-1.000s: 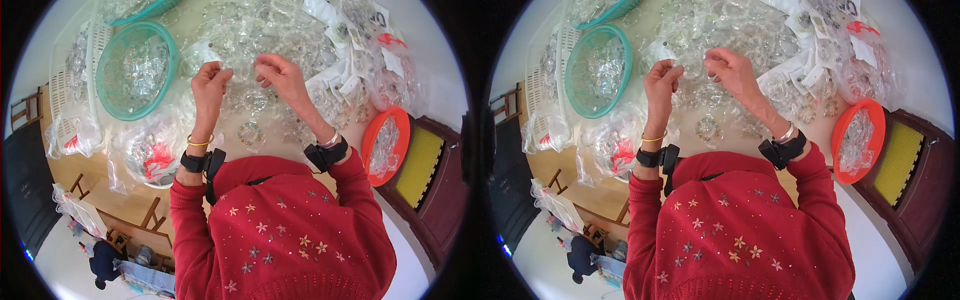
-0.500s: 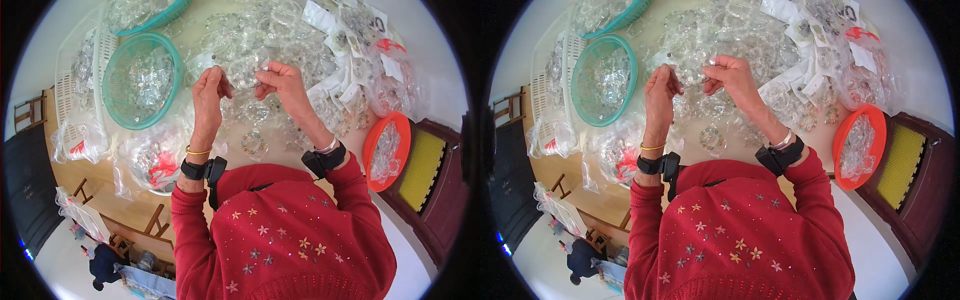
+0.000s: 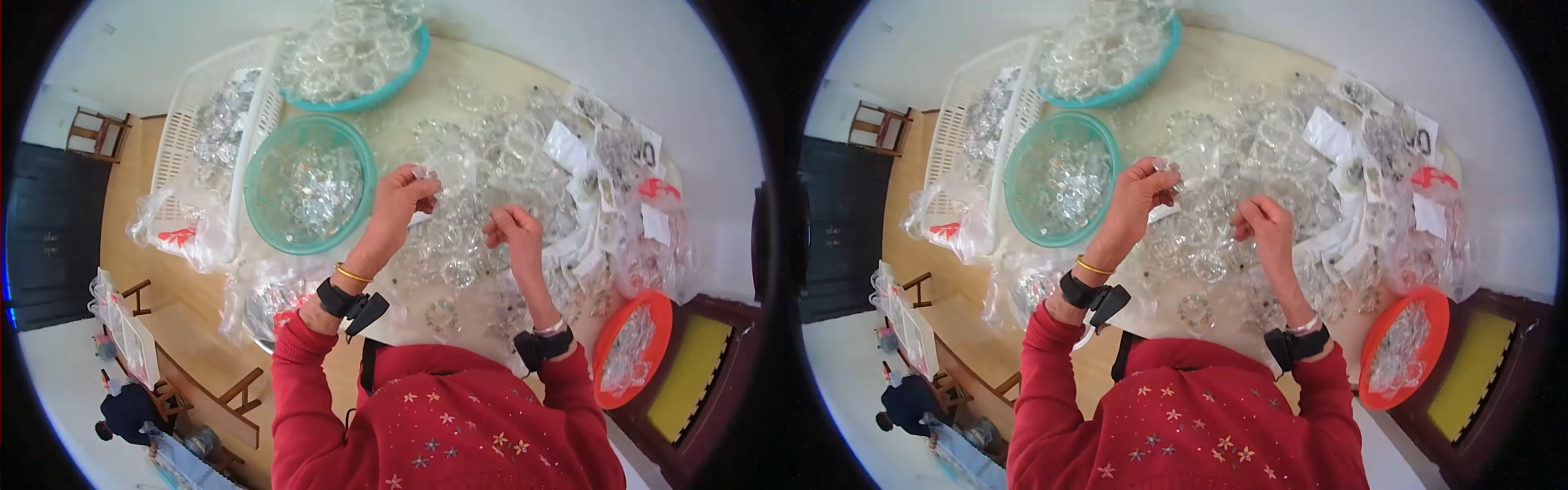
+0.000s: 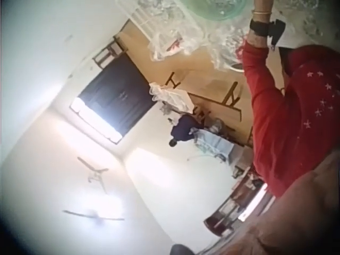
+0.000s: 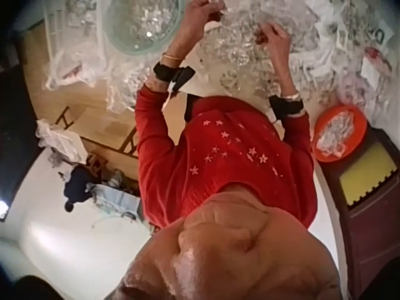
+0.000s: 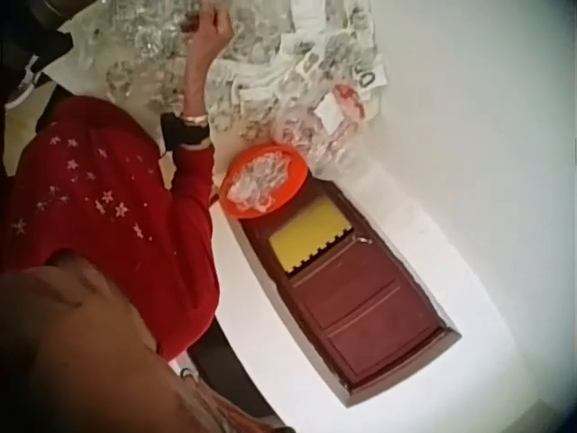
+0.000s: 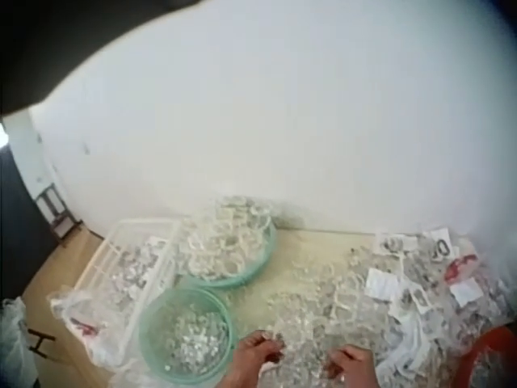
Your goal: Sorting small clear plastic components and placing them into individual plastic bags.
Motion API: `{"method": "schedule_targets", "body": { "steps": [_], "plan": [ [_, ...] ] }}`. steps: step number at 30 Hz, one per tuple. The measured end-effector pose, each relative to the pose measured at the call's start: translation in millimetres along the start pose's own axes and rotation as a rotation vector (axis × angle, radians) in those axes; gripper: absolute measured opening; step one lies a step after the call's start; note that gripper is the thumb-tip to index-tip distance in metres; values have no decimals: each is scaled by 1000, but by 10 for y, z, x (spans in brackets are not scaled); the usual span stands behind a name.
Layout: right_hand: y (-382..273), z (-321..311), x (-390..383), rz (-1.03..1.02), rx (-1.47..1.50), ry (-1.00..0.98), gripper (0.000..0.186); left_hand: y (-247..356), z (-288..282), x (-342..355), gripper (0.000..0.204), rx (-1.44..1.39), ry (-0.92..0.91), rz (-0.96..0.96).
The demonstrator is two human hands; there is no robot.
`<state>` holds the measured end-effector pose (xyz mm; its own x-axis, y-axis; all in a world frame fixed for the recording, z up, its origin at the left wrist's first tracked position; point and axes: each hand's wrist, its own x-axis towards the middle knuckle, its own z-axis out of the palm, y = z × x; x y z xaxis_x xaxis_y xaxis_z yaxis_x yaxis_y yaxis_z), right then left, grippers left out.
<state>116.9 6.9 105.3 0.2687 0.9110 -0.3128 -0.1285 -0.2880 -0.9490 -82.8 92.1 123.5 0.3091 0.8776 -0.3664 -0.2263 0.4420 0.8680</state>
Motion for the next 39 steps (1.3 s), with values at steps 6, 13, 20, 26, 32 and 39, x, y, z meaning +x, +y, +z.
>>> {"method": "schedule_targets", "body": {
  "steps": [6, 13, 20, 26, 32, 39],
  "plan": [
    [110, -135, -36, 30, 47, -14, 18, 642, -167, 704, 6, -123, 119, 187],
    [73, -221, 34, 28, 102, -12, 17, 1291, 130, 1161, 19, -132, 58, 399],
    [-92, -324, 308, -452, -430, 230, 15, -73, 258, 783, 32, 1048, 4, 720],
    [-239, -520, 835, -857, -870, 333, 30, -376, 183, 604, 39, 1302, -151, 766],
    [0, -596, 1334, -497, -1071, 251, 46, -513, 38, 403, 41, 1334, -151, 826],
    [58, -455, 938, -668, -805, 19, 45, -644, 46, 371, 37, 1259, -55, 800]
  ]
}}
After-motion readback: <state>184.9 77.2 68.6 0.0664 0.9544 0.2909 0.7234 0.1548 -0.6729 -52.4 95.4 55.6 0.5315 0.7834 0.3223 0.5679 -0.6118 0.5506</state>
